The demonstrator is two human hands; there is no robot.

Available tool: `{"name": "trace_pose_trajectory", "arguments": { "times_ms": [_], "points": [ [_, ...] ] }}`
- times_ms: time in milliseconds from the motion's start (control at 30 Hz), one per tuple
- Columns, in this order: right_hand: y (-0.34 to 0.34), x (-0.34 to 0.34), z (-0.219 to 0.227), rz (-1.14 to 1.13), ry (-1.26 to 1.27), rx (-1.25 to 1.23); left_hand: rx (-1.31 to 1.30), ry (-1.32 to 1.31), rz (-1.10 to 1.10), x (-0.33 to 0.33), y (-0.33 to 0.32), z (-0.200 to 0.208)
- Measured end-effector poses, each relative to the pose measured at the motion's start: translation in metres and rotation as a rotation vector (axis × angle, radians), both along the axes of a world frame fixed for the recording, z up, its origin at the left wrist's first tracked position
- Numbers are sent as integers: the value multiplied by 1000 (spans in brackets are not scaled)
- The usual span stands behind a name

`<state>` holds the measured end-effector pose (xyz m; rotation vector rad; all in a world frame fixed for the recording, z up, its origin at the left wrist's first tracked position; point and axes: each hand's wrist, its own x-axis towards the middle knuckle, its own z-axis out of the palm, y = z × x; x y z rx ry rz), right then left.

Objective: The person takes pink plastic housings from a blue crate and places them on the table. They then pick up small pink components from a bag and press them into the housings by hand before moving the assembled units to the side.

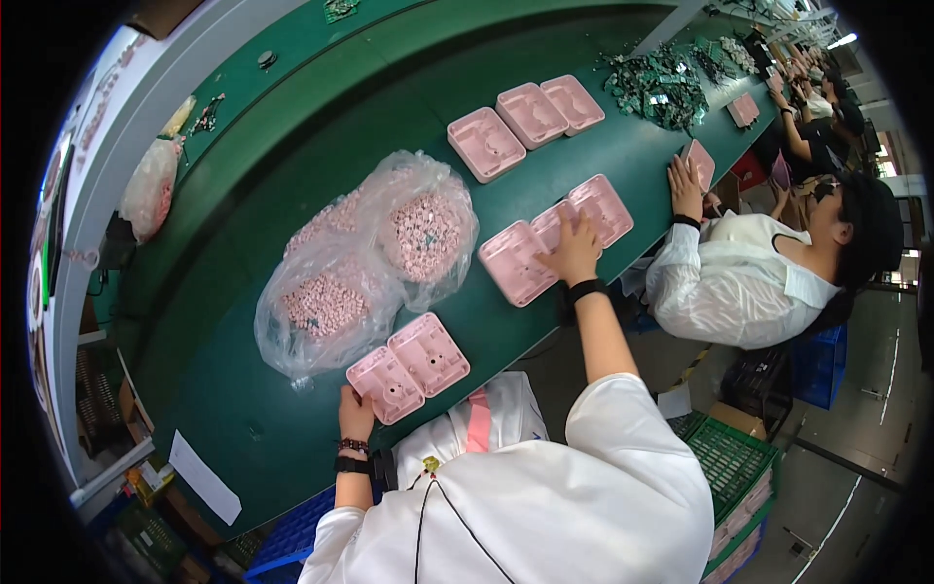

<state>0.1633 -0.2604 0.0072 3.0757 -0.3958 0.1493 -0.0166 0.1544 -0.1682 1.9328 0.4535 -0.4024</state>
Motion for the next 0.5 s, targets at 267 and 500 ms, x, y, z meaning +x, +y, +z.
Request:
{"name": "trace_pose_trajectory", "arguments": {
  "times_ms": [267,500],
  "points": [
    [-95,104,26,-94,-67,-127,-11,-28,70,19,-31,-36],
    [-168,156,45,-25,-68,-177,68,-80,81,20,-48,-49]
  ]
}}
